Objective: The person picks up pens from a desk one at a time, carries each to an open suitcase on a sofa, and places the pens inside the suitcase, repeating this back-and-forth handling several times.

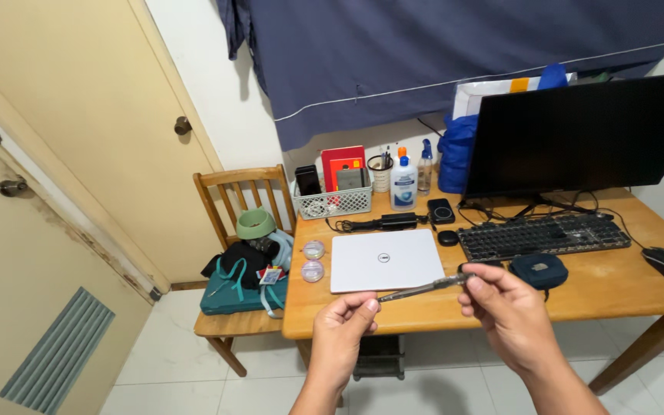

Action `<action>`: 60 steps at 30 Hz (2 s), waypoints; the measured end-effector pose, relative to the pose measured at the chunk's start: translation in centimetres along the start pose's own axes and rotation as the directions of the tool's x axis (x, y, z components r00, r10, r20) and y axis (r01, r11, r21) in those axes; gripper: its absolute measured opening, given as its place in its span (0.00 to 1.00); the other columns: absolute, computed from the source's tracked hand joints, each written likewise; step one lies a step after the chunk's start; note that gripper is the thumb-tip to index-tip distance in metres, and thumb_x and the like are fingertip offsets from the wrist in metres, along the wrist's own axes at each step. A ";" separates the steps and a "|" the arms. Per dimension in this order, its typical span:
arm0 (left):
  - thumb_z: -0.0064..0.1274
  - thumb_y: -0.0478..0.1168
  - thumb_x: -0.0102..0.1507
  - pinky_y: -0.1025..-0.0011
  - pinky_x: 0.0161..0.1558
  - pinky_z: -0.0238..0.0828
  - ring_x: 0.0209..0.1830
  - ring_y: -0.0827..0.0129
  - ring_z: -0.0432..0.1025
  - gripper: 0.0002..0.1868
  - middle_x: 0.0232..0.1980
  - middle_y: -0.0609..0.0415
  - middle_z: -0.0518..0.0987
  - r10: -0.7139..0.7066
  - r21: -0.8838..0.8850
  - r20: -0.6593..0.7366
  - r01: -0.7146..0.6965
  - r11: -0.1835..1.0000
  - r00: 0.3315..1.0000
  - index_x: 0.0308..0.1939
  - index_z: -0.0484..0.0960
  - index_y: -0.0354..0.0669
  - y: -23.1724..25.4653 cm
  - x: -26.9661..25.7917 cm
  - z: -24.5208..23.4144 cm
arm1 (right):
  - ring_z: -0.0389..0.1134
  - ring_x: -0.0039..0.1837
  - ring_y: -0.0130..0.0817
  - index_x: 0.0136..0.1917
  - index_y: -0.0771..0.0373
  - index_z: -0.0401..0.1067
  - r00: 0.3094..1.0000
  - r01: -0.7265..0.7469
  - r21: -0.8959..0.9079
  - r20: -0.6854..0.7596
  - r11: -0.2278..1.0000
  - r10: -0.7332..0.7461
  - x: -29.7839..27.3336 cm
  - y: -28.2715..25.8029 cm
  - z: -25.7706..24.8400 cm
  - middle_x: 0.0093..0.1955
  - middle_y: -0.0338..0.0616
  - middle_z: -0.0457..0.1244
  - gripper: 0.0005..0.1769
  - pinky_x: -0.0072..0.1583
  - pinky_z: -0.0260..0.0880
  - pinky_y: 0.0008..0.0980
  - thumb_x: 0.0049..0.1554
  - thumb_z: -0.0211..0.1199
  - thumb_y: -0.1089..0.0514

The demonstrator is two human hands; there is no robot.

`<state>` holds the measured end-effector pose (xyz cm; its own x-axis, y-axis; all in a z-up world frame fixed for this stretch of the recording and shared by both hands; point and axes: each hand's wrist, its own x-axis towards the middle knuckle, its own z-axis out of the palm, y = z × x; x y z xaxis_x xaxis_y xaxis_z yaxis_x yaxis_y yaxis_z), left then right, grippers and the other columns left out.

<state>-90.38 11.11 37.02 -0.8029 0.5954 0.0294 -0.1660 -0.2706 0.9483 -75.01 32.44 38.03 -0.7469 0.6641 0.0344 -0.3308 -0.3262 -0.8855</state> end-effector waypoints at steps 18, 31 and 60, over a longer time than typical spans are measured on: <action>0.60 0.36 0.63 0.79 0.33 0.68 0.28 0.78 0.70 0.13 0.35 0.57 0.83 -0.106 -0.015 0.004 0.106 0.994 0.994 0.49 0.85 0.32 -6.9 9.3 2.1 | 0.72 0.44 0.29 0.57 0.68 0.77 0.974 0.156 -0.463 0.217 0.873 -0.059 14.3 -3.0 2.2 0.46 0.45 0.72 0.15 0.48 0.74 0.29 0.56 0.66 0.63; 0.62 0.41 0.61 0.78 0.38 0.72 0.33 0.77 0.74 0.23 0.40 0.57 0.84 -0.281 -0.001 -0.040 0.281 0.960 0.959 0.58 0.81 0.36 -7.6 27.5 -2.8 | 0.72 0.44 0.20 0.54 0.65 0.80 0.970 0.202 -0.688 0.238 0.697 -0.046 34.6 0.6 9.2 0.42 0.39 0.73 0.11 0.46 0.72 0.24 0.58 0.65 0.62; 0.58 0.38 0.62 0.76 0.38 0.74 0.33 0.75 0.76 0.18 0.46 0.53 0.87 -0.457 -0.070 -0.255 0.455 0.888 0.852 0.54 0.83 0.35 -14.3 34.8 -9.4 | 0.75 0.52 0.42 0.50 0.60 0.81 0.995 0.090 -0.995 0.088 0.033 -0.035 66.8 12.8 3.7 0.48 0.46 0.73 0.12 0.61 0.72 0.39 0.53 0.72 0.56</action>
<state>-121.31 28.53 21.46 -0.7545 0.4379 -0.4889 -0.5526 -0.0220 0.8331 -131.26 70.09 30.75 -0.7831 0.6128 0.1058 0.4962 0.7183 -0.4877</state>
